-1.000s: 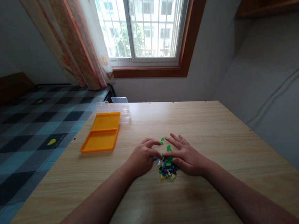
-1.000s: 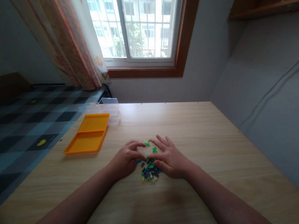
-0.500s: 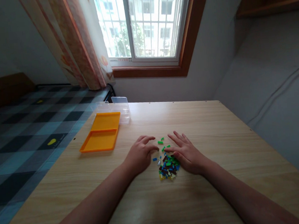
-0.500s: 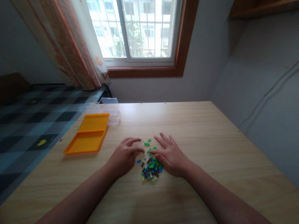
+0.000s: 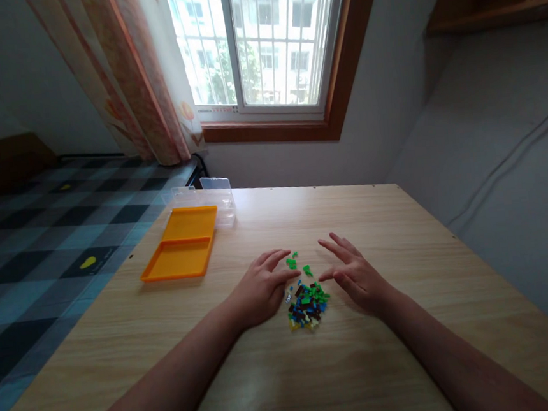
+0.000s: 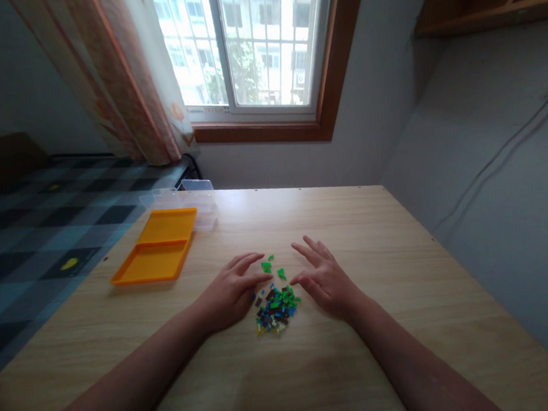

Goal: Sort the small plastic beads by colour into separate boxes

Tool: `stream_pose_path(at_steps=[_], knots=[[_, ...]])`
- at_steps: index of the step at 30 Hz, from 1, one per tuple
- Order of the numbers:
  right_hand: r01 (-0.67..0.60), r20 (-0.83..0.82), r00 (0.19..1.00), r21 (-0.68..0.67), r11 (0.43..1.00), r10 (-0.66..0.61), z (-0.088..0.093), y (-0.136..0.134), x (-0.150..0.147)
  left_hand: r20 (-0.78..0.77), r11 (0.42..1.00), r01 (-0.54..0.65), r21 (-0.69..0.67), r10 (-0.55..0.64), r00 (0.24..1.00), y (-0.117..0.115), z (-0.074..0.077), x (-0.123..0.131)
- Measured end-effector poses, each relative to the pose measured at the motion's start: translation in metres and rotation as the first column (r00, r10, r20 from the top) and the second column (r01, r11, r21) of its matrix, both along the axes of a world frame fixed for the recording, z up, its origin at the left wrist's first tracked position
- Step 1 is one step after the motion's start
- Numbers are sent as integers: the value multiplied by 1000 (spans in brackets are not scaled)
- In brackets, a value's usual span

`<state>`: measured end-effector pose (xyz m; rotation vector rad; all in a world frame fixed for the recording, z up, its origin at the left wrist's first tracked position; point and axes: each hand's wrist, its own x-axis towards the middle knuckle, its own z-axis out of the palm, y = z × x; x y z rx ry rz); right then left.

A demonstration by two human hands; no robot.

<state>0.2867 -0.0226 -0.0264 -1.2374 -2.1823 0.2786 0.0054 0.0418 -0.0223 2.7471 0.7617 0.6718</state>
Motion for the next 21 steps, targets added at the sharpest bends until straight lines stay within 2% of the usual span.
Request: stream_pose_path(at_steps=[6,11,17,21], knots=[[-50,39,998,-57,997,52,-1,-2,2,-96,998,61,-29,-64,993,-5,7,0],[-42,53,998,-57,998,45,-8,1,3,-168,997,55,-47,-62,984,-4,9,-1],[22,114,993,-78,997,-14,-11,4,6,-165,1000,10,-14,-12,986,-2,8,-3],[36,87,996,-80,996,-29,-7,1,7,-144,1000,6,2,-6,990,-2,10,-2]])
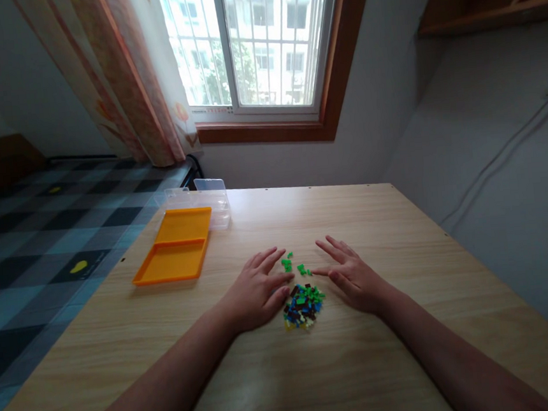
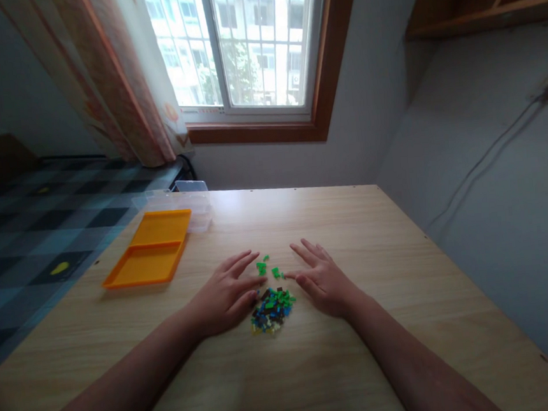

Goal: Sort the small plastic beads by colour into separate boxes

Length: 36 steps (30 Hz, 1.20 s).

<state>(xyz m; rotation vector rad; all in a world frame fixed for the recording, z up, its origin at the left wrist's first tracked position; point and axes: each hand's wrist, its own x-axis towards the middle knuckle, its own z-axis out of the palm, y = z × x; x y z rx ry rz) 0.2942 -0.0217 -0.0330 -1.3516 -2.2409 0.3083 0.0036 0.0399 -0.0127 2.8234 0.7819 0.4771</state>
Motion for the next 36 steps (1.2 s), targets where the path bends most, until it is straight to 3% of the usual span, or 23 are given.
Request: stream_pose_path(at_steps=[7,11,24,36], knots=[[-112,-7,994,-10,994,112,3,-3,-4,38,997,77,-20,-77,996,-3,2,0],[-111,29,993,-33,993,112,1,-1,-7,9,993,108,-35,-108,994,-4,3,1],[-153,17,988,-110,982,156,3,-3,-14,28,998,65,-28,-64,998,-3,7,1],[-133,17,991,-54,990,134,4,-3,-10,13,999,48,-9,-48,999,-3,5,2]])
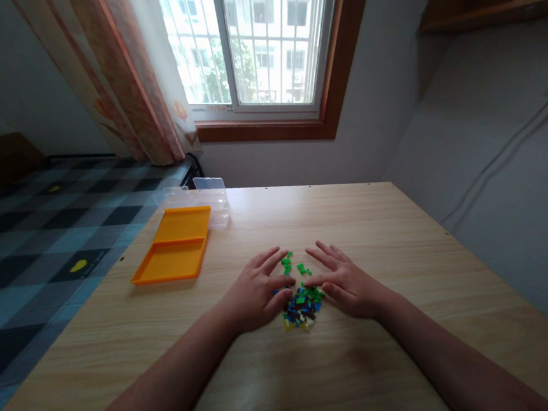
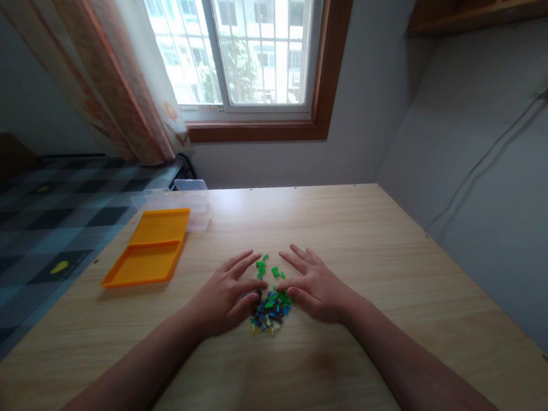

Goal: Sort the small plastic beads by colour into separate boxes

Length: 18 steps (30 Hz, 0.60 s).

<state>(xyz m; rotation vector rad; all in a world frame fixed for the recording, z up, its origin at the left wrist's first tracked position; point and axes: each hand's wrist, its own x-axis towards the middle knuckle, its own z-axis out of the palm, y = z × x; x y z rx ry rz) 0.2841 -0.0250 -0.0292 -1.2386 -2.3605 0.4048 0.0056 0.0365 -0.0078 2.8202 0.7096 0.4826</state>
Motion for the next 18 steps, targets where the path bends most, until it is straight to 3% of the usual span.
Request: stream_pose_path(at_steps=[5,12,18], knots=[[81,-12,997,13,997,-81,-3,1,-1,63,1000,0,5,0,998,0,1,-2],[9,-94,996,53,999,-4,5,-3,7,-7,997,79,6,-79,997,-5,0,1],[-17,-80,997,49,999,21,5,-3,9,-17,997,72,17,-72,997,-4,1,2]])
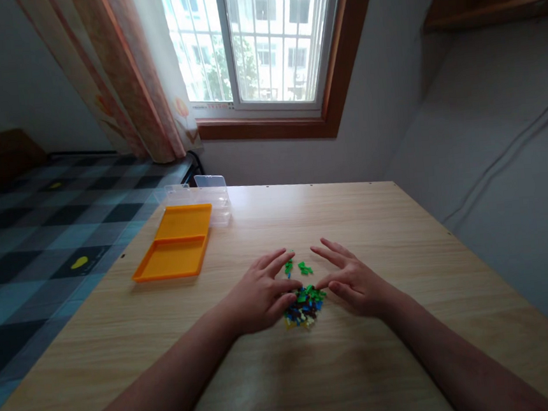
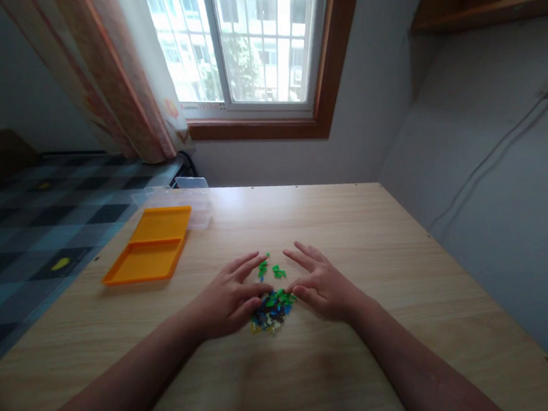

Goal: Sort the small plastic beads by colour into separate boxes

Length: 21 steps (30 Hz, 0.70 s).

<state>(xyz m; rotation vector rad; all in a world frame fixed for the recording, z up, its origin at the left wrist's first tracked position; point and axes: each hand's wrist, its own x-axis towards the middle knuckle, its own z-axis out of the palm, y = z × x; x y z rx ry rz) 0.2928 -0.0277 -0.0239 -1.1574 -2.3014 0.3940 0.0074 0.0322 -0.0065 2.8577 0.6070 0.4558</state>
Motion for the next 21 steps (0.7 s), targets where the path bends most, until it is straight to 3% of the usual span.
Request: stream_pose_path(at_steps=[7,12,21], knots=[[54,-20,998,28,998,-53,0,0,1,30,998,-55,-7,55,998,0,1,0],[3,0,1000,13,1000,-3,0,0,-3,41,1000,-4,-5,4,999,0,-1,0],[83,25,996,44,996,-84,-4,2,0,20,1000,-30,-4,30,999,-1,2,1]])
